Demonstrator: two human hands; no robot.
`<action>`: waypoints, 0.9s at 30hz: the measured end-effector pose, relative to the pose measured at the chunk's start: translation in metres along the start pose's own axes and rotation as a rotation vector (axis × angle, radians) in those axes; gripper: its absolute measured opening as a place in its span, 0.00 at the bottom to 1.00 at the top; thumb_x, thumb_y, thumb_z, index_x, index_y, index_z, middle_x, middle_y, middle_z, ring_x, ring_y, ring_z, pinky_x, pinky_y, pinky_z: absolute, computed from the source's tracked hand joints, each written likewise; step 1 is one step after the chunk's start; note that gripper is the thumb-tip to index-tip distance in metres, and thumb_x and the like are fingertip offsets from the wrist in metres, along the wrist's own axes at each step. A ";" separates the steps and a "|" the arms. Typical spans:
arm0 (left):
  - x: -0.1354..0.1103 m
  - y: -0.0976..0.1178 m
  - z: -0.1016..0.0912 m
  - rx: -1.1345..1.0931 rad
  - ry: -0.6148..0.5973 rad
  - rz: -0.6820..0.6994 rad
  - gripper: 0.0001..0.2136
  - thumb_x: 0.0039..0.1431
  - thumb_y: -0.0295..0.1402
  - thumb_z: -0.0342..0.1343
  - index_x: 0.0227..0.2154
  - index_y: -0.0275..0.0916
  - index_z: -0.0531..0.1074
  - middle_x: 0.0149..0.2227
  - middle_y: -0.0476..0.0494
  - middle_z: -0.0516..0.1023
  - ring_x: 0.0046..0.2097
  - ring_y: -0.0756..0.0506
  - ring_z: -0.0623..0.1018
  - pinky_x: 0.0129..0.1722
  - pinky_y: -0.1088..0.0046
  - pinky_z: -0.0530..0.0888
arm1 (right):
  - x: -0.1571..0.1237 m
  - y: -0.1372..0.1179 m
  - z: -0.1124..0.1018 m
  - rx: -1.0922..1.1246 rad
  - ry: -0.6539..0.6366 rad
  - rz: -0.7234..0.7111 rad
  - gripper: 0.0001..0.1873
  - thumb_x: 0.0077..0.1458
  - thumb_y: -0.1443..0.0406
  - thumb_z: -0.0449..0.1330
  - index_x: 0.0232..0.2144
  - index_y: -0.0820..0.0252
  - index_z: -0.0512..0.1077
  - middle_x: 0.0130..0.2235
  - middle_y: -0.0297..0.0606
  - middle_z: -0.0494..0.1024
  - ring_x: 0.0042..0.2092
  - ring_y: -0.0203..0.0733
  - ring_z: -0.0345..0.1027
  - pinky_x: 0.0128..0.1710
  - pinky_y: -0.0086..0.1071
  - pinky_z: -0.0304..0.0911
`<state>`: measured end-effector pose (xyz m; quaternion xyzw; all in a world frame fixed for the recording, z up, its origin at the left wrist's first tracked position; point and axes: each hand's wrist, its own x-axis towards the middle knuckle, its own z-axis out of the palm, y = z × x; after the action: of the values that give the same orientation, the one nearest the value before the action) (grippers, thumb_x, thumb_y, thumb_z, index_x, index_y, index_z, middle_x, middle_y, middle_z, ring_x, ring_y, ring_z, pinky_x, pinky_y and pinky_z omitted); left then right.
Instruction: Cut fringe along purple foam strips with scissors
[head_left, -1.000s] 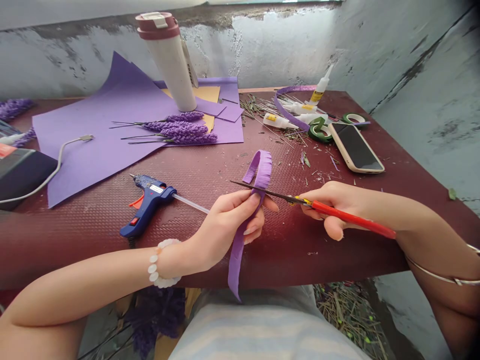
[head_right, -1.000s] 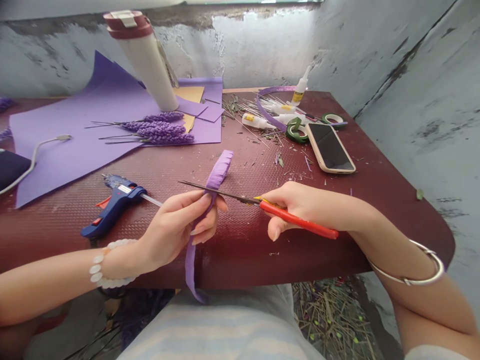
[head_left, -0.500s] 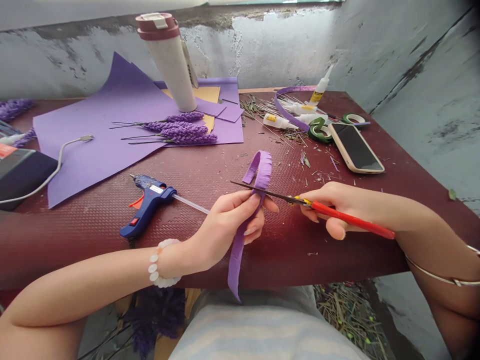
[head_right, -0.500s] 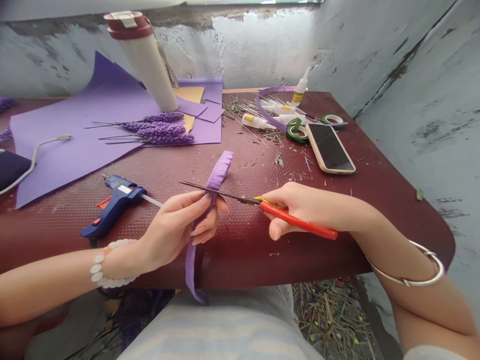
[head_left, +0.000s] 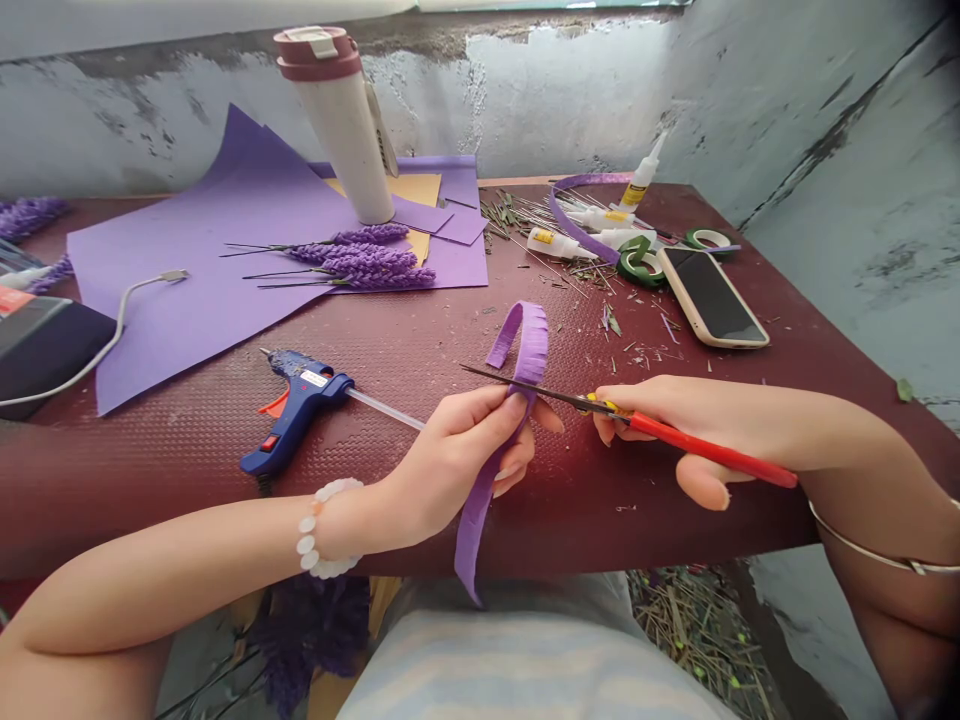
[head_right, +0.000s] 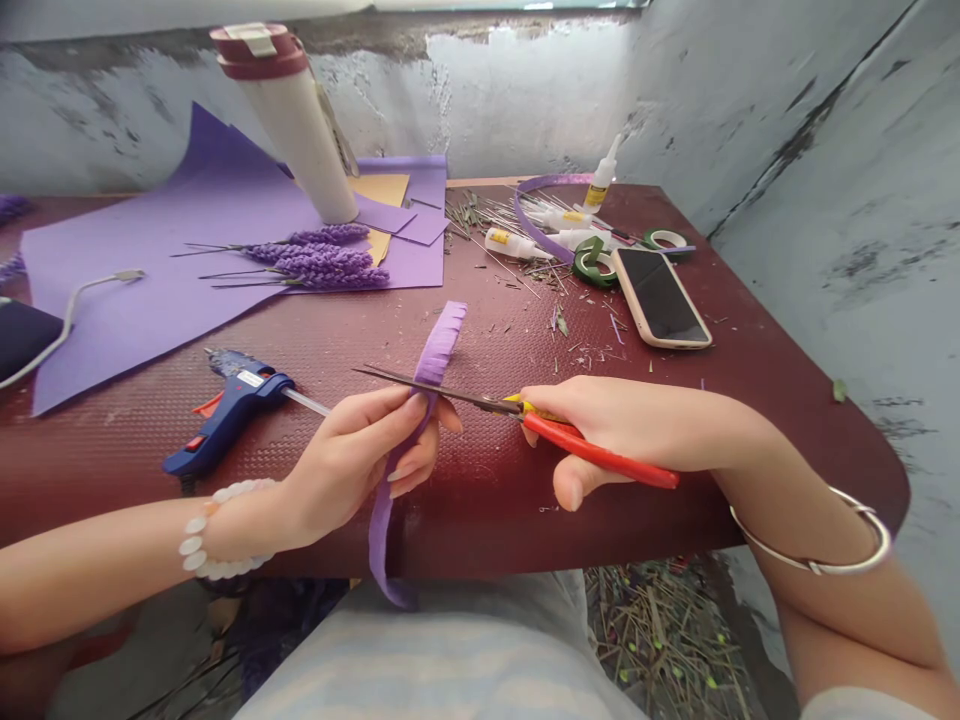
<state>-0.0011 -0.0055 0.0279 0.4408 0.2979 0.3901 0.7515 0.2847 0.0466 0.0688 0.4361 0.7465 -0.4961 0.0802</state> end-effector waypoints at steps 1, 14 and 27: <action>0.000 0.001 0.000 0.003 -0.001 -0.005 0.26 0.69 0.57 0.79 0.38 0.35 0.81 0.22 0.58 0.68 0.23 0.53 0.65 0.24 0.74 0.62 | 0.000 0.000 0.000 -0.001 0.002 0.000 0.21 0.53 0.52 0.79 0.37 0.49 0.72 0.32 0.29 0.79 0.34 0.50 0.71 0.35 0.41 0.61; -0.002 0.004 -0.004 -0.010 0.011 -0.059 0.25 0.73 0.56 0.73 0.42 0.33 0.87 0.26 0.43 0.85 0.24 0.45 0.78 0.28 0.69 0.74 | 0.008 0.006 0.002 0.167 0.001 -0.208 0.57 0.33 0.06 0.61 0.30 0.49 0.64 0.28 0.24 0.64 0.30 0.39 0.50 0.28 0.37 0.47; 0.001 0.006 -0.005 0.086 0.084 -0.015 0.28 0.69 0.60 0.78 0.40 0.35 0.86 0.30 0.37 0.91 0.25 0.45 0.82 0.26 0.70 0.78 | 0.004 0.006 -0.003 0.192 -0.032 -0.198 0.57 0.33 0.06 0.61 0.30 0.49 0.67 0.29 0.27 0.68 0.31 0.41 0.52 0.29 0.39 0.49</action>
<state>-0.0067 -0.0007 0.0307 0.4535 0.3490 0.3897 0.7215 0.2877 0.0521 0.0638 0.3578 0.7337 -0.5776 0.0006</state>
